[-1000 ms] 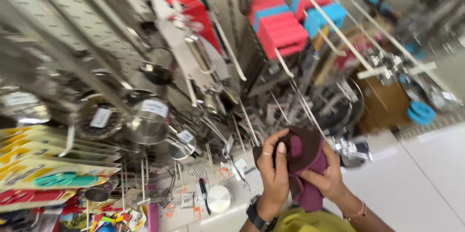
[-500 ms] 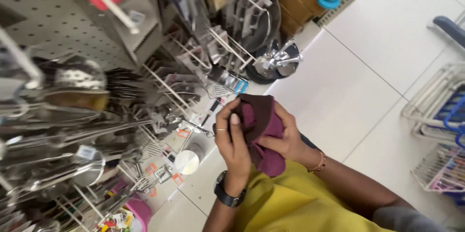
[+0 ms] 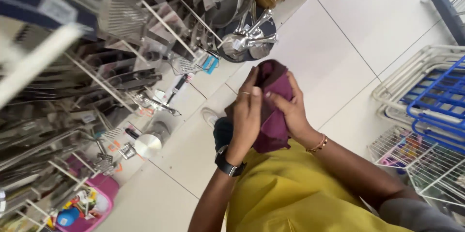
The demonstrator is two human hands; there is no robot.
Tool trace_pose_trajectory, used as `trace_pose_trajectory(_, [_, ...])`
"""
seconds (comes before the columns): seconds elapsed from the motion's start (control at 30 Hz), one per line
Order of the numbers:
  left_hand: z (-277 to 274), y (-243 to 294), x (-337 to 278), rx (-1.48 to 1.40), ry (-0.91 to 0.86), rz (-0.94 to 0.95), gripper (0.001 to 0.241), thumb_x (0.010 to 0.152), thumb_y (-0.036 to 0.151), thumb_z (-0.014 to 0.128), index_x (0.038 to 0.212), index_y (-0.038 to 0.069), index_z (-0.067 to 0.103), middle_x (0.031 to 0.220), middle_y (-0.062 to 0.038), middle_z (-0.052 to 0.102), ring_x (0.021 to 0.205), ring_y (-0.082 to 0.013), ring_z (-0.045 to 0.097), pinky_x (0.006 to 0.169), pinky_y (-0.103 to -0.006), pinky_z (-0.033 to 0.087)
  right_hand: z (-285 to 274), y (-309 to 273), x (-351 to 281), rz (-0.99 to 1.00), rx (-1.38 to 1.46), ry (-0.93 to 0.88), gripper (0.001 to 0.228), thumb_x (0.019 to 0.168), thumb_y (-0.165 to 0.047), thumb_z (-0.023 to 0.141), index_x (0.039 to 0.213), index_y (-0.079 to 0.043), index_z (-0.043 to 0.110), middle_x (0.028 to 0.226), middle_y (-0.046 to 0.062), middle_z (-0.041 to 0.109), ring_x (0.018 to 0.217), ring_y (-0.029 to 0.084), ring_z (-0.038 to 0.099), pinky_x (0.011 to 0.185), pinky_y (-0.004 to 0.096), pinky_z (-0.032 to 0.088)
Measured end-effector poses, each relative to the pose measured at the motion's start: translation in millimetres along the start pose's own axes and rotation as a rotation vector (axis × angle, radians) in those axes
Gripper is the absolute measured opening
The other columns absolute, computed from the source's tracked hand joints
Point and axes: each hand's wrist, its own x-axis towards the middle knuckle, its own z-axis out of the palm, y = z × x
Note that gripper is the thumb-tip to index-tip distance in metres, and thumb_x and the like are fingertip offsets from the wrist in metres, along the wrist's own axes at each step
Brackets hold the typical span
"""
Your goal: Organizing and cleaning kitchen utensils on display hooks in a store.
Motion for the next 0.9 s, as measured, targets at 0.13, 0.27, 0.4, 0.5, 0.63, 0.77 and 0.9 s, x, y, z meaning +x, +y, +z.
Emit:
trace_pose_trajectory(0.13, [40.3,-10.9,14.4,0.127,-0.056,0.143,0.058,0.115,0.039,0.038,0.155,-0.003,0.042,0.161,-0.026,0.042,0.151,-0.0413,0.040,0.126,-0.0465,0.026,-38.8,7.2,27.3,-0.036,0.078,0.057,0.057,0.095,0.001,0.062,0.149,-0.002,0.043,0.126,0.007,0.063,0.112,0.014,0.063,0.098,0.029,0.053])
trace_pose_trajectory(0.27, [67.2,-5.0,38.3,0.122,-0.120,0.091,0.059,0.111,0.040,0.044,0.150,-0.003,0.046,0.151,-0.025,0.052,0.142,-0.0406,0.049,0.120,-0.0454,0.033,-67.2,-13.3,46.2,-0.044,0.034,0.107,0.058,0.097,-0.002,0.062,0.151,-0.004,0.041,0.129,0.007,0.063,0.114,0.014,0.062,0.100,0.029,0.053])
trace_pose_trajectory(0.4, [82.4,-22.4,73.7,-0.026,-0.124,-0.060,0.049,0.111,0.040,0.046,0.128,-0.002,0.065,0.126,-0.018,0.072,0.118,-0.0276,0.067,0.103,-0.0361,0.051,-88.2,-36.2,64.2,-0.070,0.043,0.080,0.062,0.094,-0.005,0.068,0.150,-0.004,0.043,0.130,0.007,0.062,0.117,0.014,0.062,0.104,0.030,0.052])
trace_pose_trajectory(0.5, [86.4,-24.9,109.5,-0.099,-0.050,-0.108,0.045,0.111,0.035,0.049,0.113,-0.003,0.073,0.111,-0.013,0.078,0.104,-0.0189,0.072,0.095,-0.0318,0.054,-102.5,-42.8,68.9,-0.066,0.072,0.156,0.061,0.090,-0.007,0.069,0.147,-0.003,0.047,0.128,0.007,0.065,0.116,0.015,0.064,0.104,0.030,0.052])
trace_pose_trajectory(0.63, [106.4,-28.8,136.9,-0.152,-0.019,-0.055,0.037,0.109,0.029,0.053,0.112,-0.003,0.071,0.106,-0.011,0.077,0.100,-0.0156,0.071,0.094,-0.0298,0.055,-115.9,-48.4,69.8,-0.052,0.115,0.221,0.059,0.091,-0.007,0.070,0.145,-0.003,0.049,0.123,0.008,0.066,0.111,0.016,0.064,0.100,0.031,0.052])
trace_pose_trajectory(0.77, [136.4,-27.7,130.0,-0.131,-0.079,-0.051,0.042,0.108,0.033,0.050,0.122,-0.003,0.067,0.117,-0.016,0.073,0.111,-0.0218,0.069,0.100,-0.0322,0.052,-128.3,-44.9,70.3,-0.026,0.176,0.231,0.058,0.091,-0.007,0.068,0.146,-0.003,0.048,0.124,0.008,0.065,0.110,0.017,0.064,0.098,0.032,0.053])
trace_pose_trajectory(0.9, [163.3,-25.3,94.4,-0.043,-0.194,-0.018,0.062,0.112,0.045,0.033,0.149,-0.003,0.048,0.149,-0.023,0.054,0.140,-0.0313,0.050,0.116,-0.0369,0.037,-136.2,-34.7,78.4,-0.103,0.155,0.147,0.068,0.094,-0.011,0.065,0.157,-0.006,0.036,0.143,0.007,0.057,0.128,0.015,0.055,0.109,0.030,0.044])
